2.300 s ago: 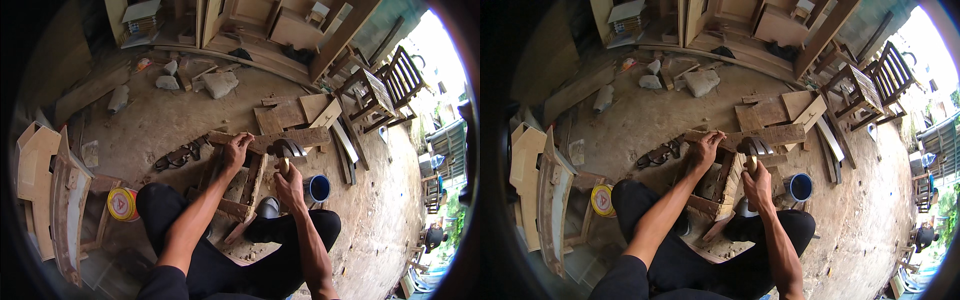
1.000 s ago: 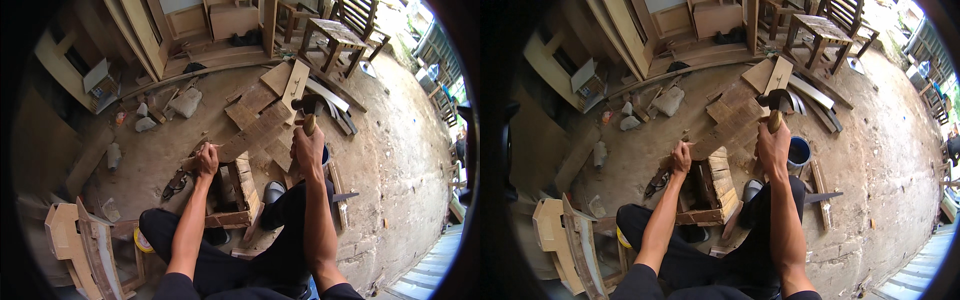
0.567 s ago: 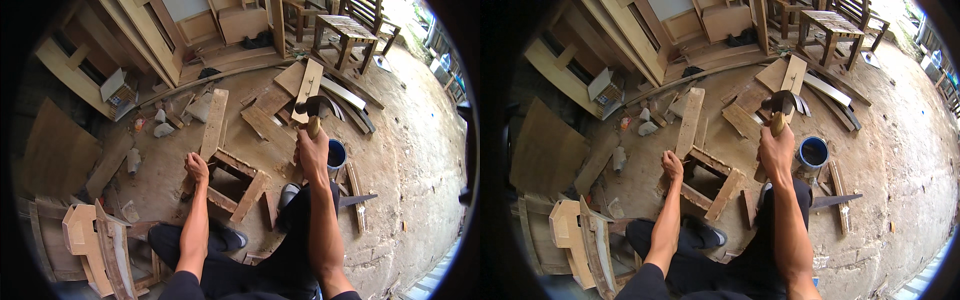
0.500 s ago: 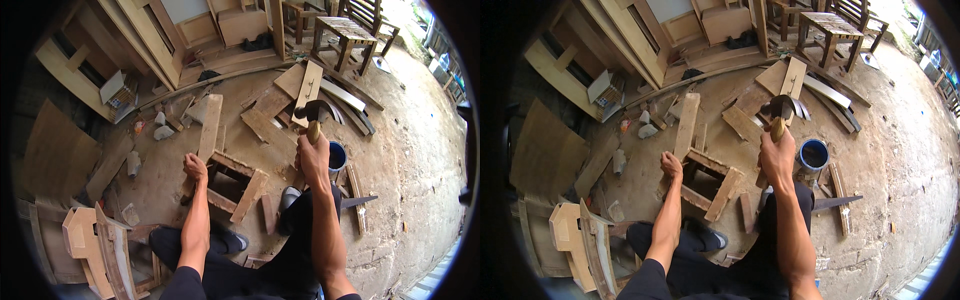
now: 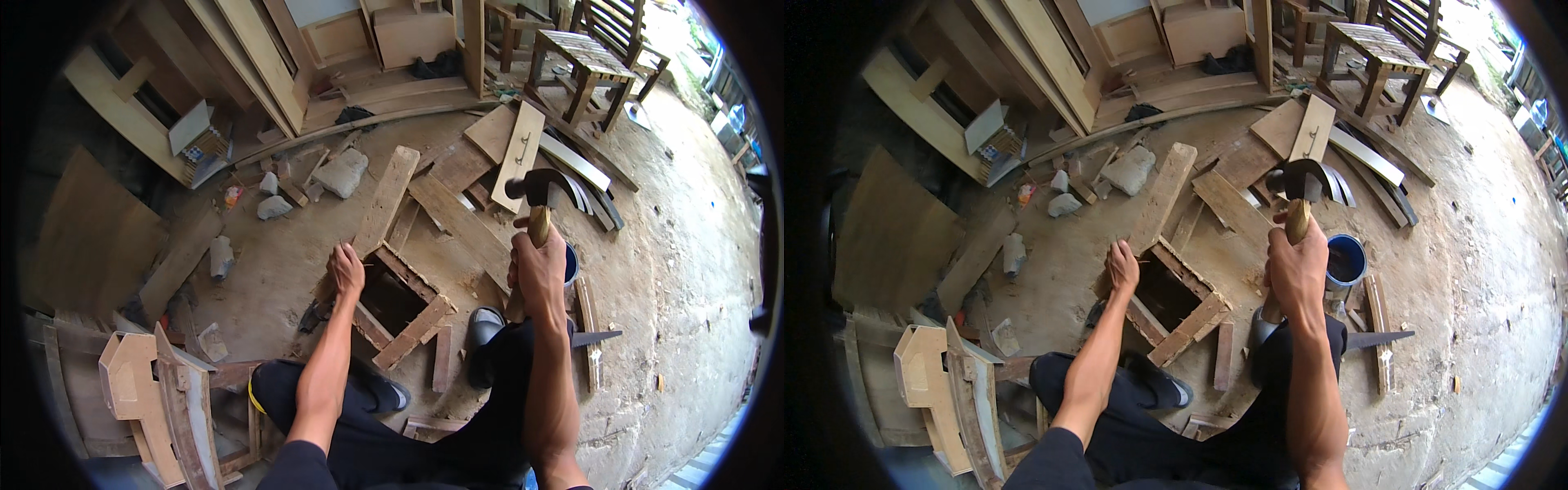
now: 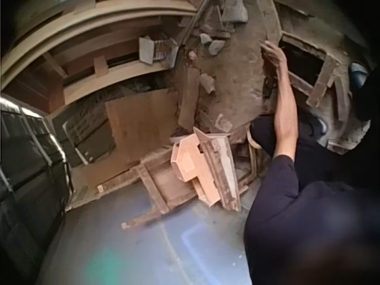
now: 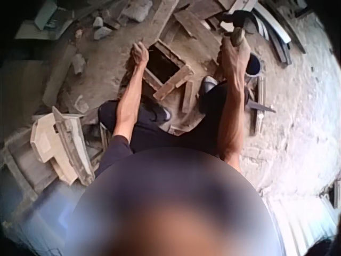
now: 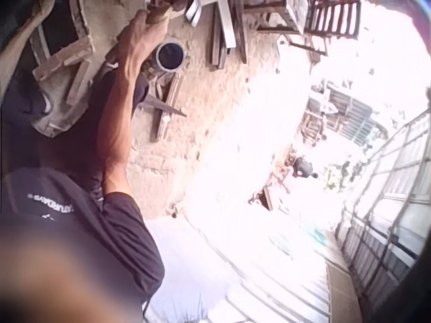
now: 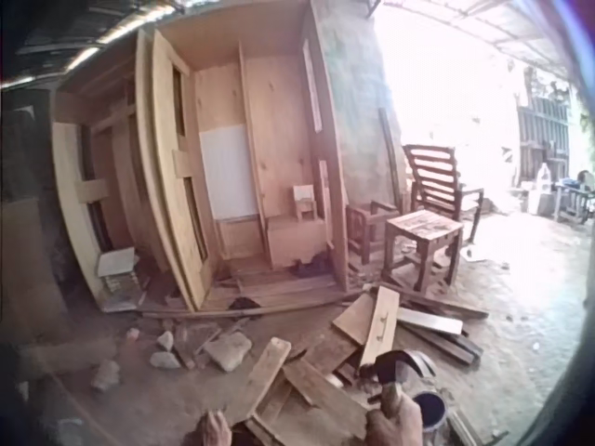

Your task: The person assembles a small wooden stool by hand, positioning planks and legs, then securing them with nails and a hammer. The person repeatedly aligns parts, hammers nails, and adjusts the frame to complete the assembly.

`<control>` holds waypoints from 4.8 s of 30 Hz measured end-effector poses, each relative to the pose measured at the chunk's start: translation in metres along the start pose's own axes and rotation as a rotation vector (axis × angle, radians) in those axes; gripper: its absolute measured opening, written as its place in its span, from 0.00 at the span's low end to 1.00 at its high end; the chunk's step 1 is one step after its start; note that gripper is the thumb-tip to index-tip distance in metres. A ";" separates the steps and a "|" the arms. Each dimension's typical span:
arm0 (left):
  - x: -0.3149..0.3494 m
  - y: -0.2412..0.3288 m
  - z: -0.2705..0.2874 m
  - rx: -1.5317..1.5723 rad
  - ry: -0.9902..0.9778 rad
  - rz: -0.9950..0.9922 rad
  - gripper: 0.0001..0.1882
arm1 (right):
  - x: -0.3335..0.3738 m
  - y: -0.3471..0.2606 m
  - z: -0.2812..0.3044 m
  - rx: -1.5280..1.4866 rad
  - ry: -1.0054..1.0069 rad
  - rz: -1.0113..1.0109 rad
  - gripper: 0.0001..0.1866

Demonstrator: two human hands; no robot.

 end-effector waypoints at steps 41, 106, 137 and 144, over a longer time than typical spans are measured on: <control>0.061 0.040 0.030 0.925 -0.398 0.013 0.11 | -0.004 0.090 -0.090 0.500 -0.337 0.068 0.17; 0.071 0.055 0.028 0.301 -0.165 -0.384 0.07 | 0.021 0.073 -0.168 0.594 -0.541 0.186 0.20; 0.078 0.011 0.012 0.105 -0.465 -0.262 0.38 | -0.002 0.128 -0.136 0.668 -0.384 -0.030 0.14; 0.082 0.014 0.007 0.007 -0.411 -0.279 0.32 | 0.007 0.117 -0.118 0.405 -0.448 -0.120 0.18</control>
Point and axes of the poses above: each hand's wrist, its own x-axis away from the middle knuckle, its own z-axis out of the back of the hand, y = z × x, the point moved 7 cm from there along -x, towards the middle knuckle, and after that the axes turned 13 degrees about -y, right-handed, at the moved point
